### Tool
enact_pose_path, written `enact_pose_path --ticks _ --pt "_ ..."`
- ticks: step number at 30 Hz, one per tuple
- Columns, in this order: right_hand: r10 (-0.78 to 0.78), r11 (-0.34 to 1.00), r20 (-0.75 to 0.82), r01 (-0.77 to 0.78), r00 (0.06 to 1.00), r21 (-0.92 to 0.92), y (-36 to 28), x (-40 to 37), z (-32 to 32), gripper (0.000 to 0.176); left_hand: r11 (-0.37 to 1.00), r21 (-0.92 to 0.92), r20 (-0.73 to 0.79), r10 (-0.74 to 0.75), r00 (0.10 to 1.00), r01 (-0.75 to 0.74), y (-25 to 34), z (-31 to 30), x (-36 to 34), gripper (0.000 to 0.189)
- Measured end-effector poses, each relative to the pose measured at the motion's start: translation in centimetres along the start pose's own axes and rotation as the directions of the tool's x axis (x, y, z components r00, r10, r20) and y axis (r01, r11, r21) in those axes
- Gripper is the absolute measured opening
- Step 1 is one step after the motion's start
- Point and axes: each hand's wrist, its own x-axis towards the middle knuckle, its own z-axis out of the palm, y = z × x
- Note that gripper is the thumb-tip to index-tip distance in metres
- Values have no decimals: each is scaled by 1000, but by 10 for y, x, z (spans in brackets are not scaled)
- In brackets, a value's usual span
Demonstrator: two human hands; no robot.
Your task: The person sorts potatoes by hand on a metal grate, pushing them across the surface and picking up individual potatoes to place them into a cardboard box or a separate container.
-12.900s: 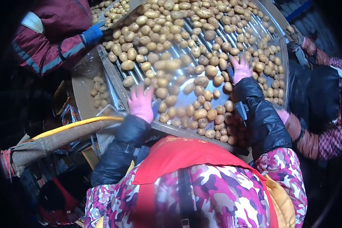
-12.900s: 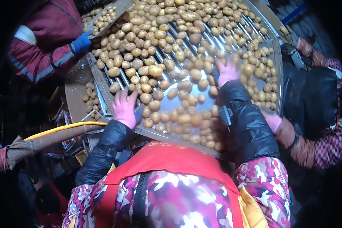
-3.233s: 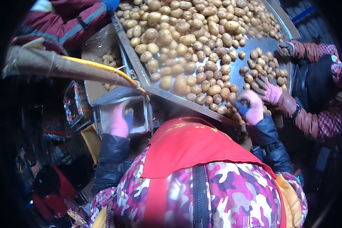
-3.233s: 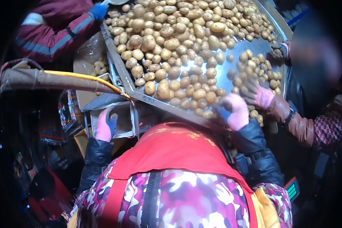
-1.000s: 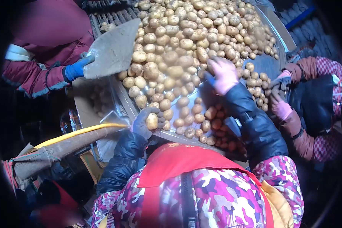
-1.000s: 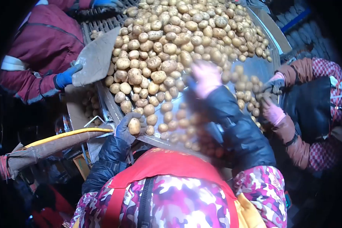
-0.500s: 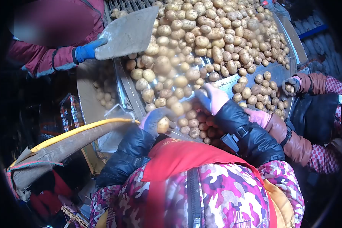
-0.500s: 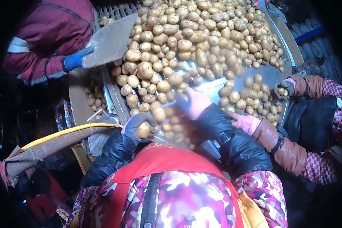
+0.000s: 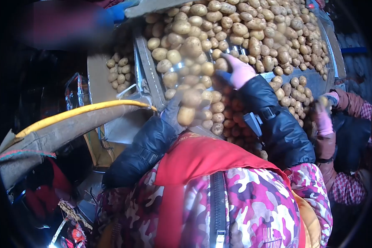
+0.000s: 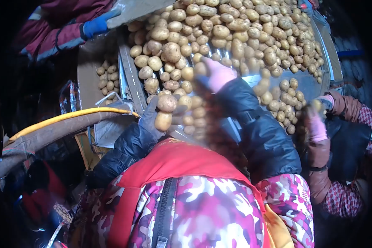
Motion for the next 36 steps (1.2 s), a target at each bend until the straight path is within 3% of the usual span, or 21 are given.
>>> enact_pose_path --ticks 1,3,5,7,9,10,11,12,13,15,16,18,22,24,26,28,29,31,33,35,36 --pt "60 972 57 -72 997 223 -7 -9 -9 62 999 32 -17 8 1000 -8 3 7 -4 66" --pt "36 913 34 -47 999 405 -16 -29 -6 64 999 -21 -21 43 999 -43 1 2 -1 66" --pt "-136 915 66 99 989 391 -42 -63 -5 65 993 -53 -44 102 994 -104 -4 -4 2 64" --pt "-386 908 75 365 919 208 -55 -83 3 62 981 -64 -90 176 980 -182 -8 -3 3 60" --pt "-183 899 119 117 976 423 -53 -78 -5 56 978 59 -11 202 979 -201 -9 -3 -20 59" --pt "-85 857 154 -7 984 516 -48 -71 -8 53 988 -14 95 152 984 -151 -3 -17 -30 56" --pt "-49 815 14 32 999 578 -23 -55 8 46 994 -74 200 99 975 -86 3 -31 -41 54" --pt "-101 896 -148 154 984 416 -3 -41 17 43 919 228 106 304 947 -321 -14 -38 -49 54" --pt "-30 917 -119 75 992 391 -15 -42 7 43 724 552 7 493 870 -414 -28 -41 -58 55" --pt "7 887 13 -12 1000 461 -47 -53 -16 45 926 200 -106 346 932 -321 -13 -56 -88 47" --pt "-266 945 -90 279 960 172 -46 -53 -4 42 910 218 -99 381 919 -354 -13 -70 -97 45" --pt "-597 802 13 597 802 -15 -51 -57 24 39 872 253 -85 451 888 -419 -12 -96 -115 45" --pt "-473 855 145 492 869 -165 -49 -70 24 40 857 109 -188 516 836 -504 4 -124 -137 47" --pt "-298 908 111 317 948 -274 -27 -69 16 33 861 27 -321 489 811 -508 11 -128 -140 48" --pt "-273 890 -55 230 960 -393 7 -60 13 27 864 20 -424 463 778 -504 17 -133 -137 49" --pt "-359 851 -228 218 905 -478 9 -42 -3 26 879 155 -463 468 752 -451 18 -145 -133 51" --pt "-381 876 -270 252 884 -412 -2 -28 -11 32 809 472 -390 548 740 -350 11 -166 -130 48" --pt "-421 897 -319 337 849 -286 -37 1 -20 43 411 910 -248 653 716 -60 0 -190 -130 47" --pt "-364 921 -207 319 908 -223 -76 27 -17 56 421 902 -364 623 692 95 -1 -185 -131 46" --pt "-229 929 -46 204 972 -310 -99 46 1 71 852 523 -659 392 642 17 0 -164 -125 45" --pt "-147 943 -26 132 989 -305 -106 49 4 74 965 261 -742 226 632 -38 3 -159 -124 44"
